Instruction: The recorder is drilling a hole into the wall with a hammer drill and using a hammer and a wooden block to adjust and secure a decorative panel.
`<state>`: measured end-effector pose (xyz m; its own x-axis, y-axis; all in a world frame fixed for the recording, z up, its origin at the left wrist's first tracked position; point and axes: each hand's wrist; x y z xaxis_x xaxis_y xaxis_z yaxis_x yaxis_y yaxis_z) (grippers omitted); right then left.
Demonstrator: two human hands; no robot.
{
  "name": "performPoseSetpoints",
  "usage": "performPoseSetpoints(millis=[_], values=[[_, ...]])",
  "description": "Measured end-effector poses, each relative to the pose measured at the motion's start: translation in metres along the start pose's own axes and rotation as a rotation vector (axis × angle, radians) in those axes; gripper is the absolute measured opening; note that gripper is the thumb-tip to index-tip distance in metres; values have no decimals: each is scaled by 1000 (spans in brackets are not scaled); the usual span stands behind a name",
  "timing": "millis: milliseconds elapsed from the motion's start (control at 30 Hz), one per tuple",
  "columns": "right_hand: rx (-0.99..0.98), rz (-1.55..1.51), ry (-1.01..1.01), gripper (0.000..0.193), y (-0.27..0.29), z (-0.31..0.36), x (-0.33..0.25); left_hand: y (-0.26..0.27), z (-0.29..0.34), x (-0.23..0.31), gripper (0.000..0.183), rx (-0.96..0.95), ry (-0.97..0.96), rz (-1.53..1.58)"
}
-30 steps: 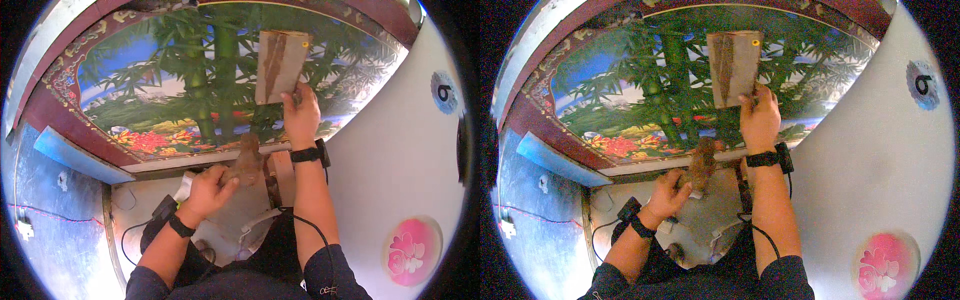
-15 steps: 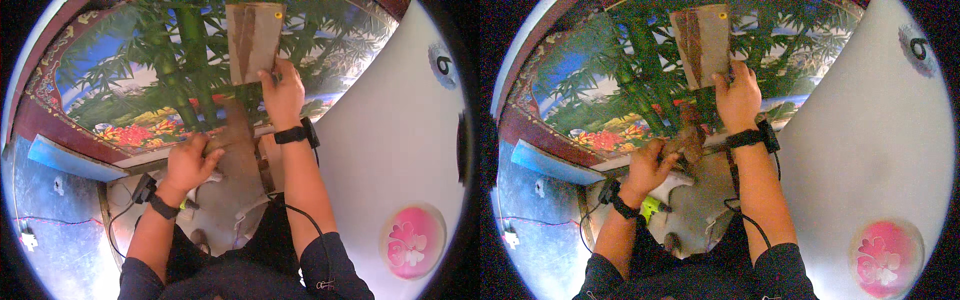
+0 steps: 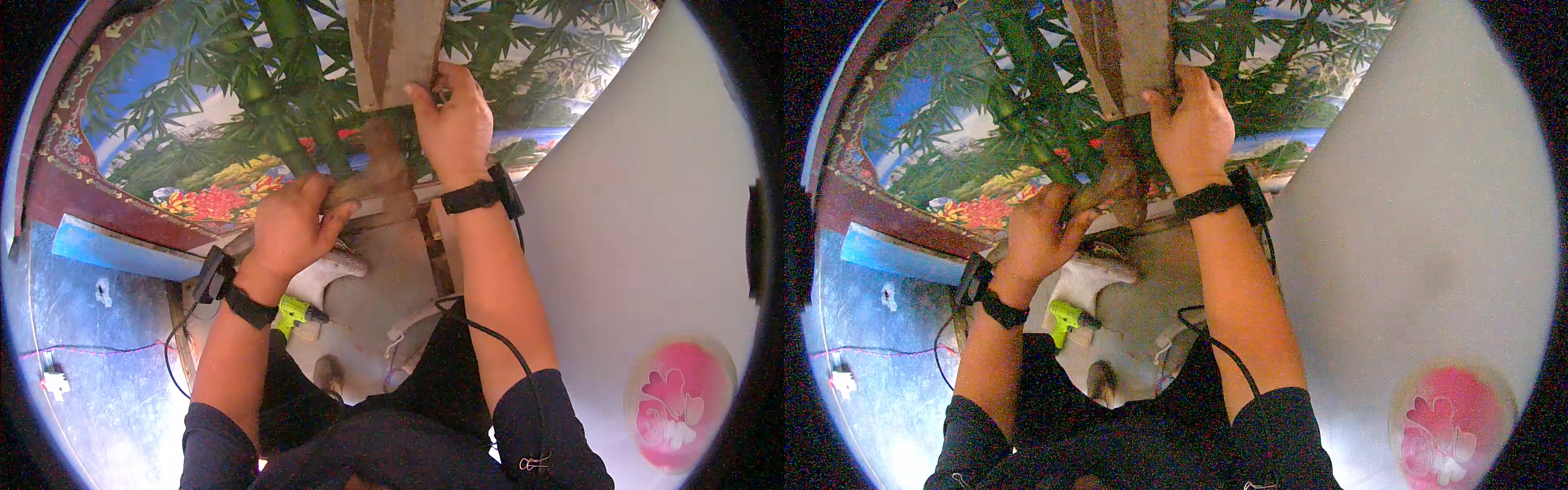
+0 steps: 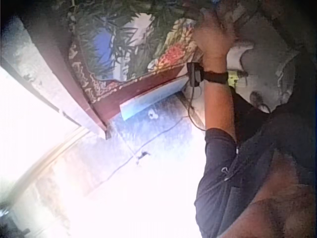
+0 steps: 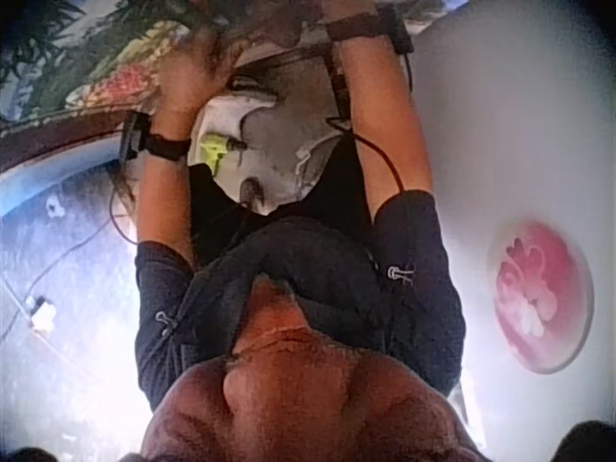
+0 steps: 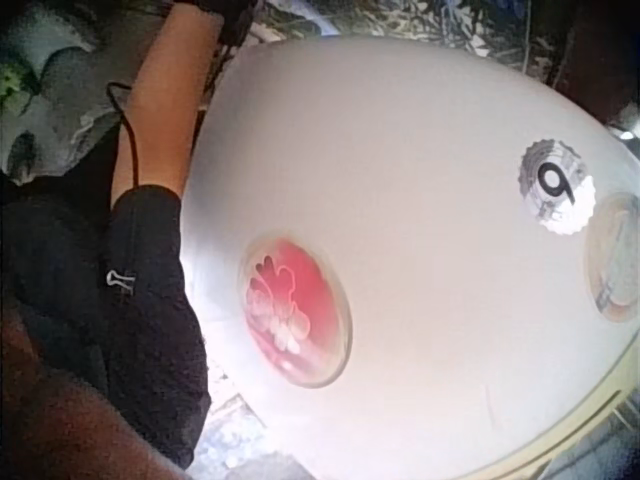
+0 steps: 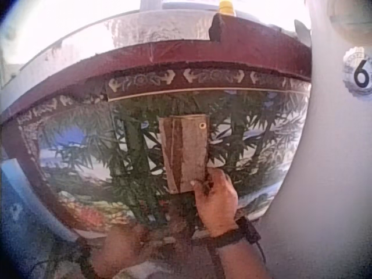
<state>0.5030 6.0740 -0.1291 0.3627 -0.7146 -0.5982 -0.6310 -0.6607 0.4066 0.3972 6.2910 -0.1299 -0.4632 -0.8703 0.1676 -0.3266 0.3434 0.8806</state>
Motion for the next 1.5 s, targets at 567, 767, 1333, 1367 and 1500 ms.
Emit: performPoseSetpoints(millis=[567, 767, 1333, 1367, 1500], values=[[-54, -30, -9, 48, 4, -5, 3, -1, -17, 5, 36, -34, 67, 29], [-43, -26, 13, 48, 5, -6, 6, -3, -21, 4, 37, -77, 73, -13], [-41, -54, 26, 47, 2, -7, 11, -17, -16, 5, 35, -28, 5, -32], [5, -41, 67, 46, 1, -7, 12, -17, -17, 6, 36, -15, 0, -42], [44, -7, 102, 46, -2, -7, 15, -12, -21, 9, 38, -43, 3, -65]])
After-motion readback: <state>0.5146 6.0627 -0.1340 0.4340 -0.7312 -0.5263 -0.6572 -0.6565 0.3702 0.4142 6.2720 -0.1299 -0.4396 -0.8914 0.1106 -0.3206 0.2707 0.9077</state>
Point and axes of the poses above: each hand's wrist, its own z-axis away from the middle knuckle, its own y-axis out of the back of the hand, x = y × z
